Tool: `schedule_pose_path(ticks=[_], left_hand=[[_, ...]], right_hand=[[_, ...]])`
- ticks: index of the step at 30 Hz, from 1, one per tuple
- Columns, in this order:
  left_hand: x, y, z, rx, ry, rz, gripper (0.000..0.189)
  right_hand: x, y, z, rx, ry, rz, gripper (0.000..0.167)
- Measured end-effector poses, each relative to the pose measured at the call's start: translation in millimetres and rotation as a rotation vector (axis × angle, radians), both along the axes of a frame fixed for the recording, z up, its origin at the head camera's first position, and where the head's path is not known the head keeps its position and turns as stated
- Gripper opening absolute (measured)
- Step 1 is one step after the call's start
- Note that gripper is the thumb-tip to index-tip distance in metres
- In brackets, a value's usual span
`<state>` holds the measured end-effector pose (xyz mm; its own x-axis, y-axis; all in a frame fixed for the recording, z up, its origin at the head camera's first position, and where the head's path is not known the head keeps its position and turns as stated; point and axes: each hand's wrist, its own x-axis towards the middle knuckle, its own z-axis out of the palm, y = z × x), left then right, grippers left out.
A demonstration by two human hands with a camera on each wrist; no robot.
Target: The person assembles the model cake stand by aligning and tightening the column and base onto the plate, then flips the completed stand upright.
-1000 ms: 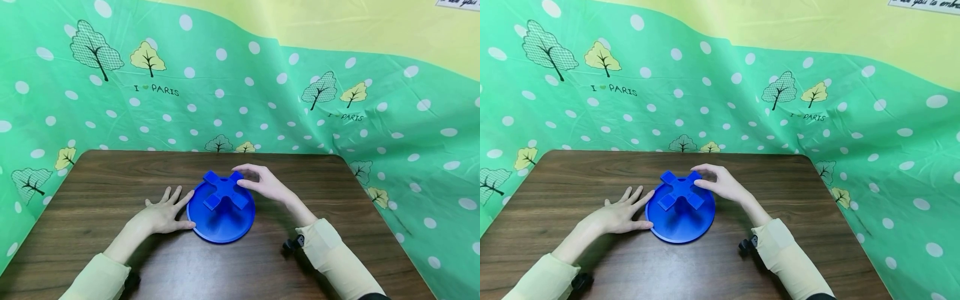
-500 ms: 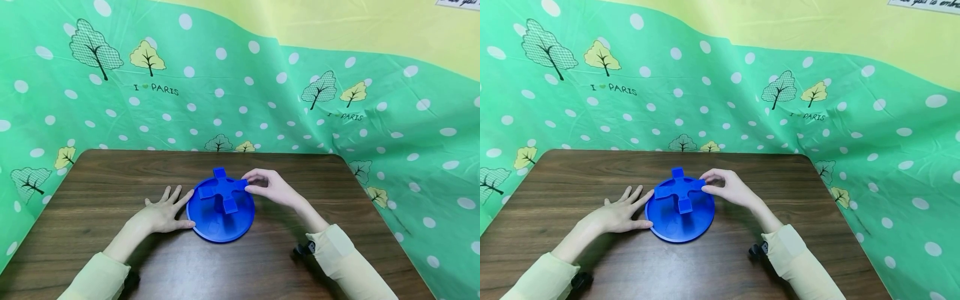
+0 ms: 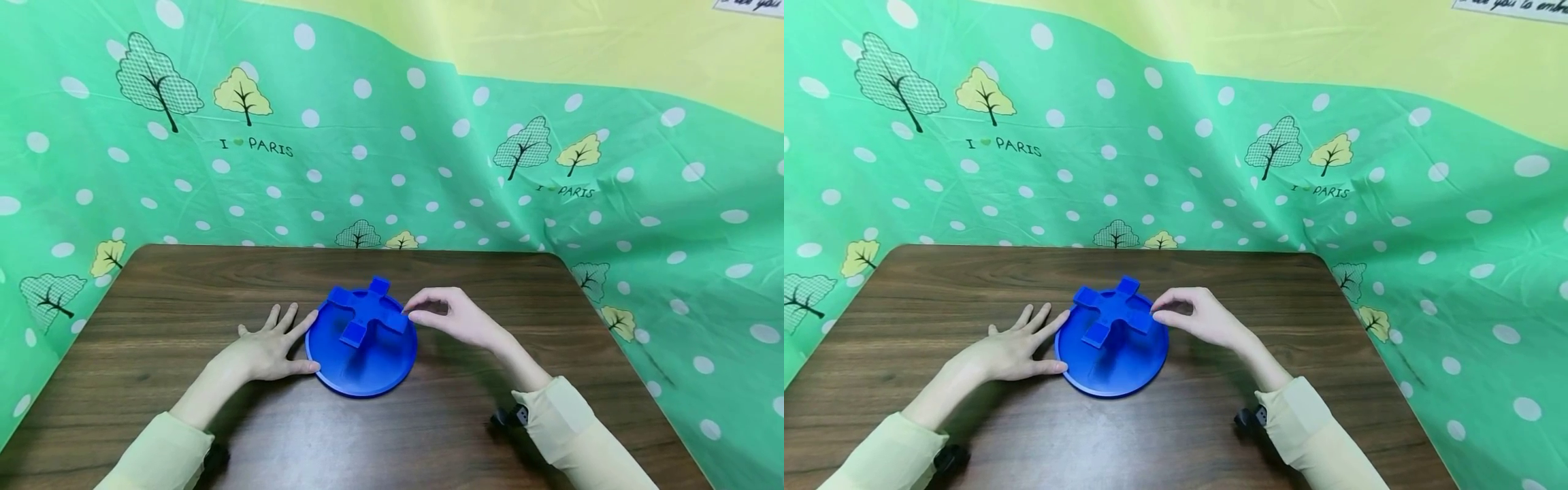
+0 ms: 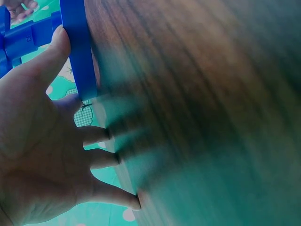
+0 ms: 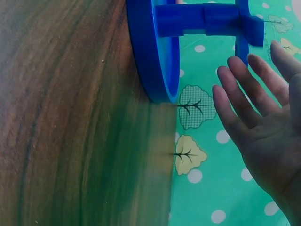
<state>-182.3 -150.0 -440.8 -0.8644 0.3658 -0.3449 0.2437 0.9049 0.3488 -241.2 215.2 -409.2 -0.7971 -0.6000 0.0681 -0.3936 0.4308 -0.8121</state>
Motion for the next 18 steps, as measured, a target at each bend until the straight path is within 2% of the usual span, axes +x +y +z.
schedule_pose_path(ticks=[8, 13, 18], left_hand=[[0.5, -0.8, -0.9, 0.002, 0.000, 0.001, 0.098], [0.3, -1.1, -0.7, -0.001, 0.005, 0.003, 0.099], [0.1, 0.0, -0.4, 0.003, 0.005, 0.002, 0.099]], right_hand=[[-16.1, -9, 1.1, -0.068, 0.029, -0.062, 0.035], [-29.8, -23, 0.8, -0.038, -0.001, -0.033, 0.046], [-39.0, -33, 0.3, 0.019, 0.005, 0.013, 0.045]])
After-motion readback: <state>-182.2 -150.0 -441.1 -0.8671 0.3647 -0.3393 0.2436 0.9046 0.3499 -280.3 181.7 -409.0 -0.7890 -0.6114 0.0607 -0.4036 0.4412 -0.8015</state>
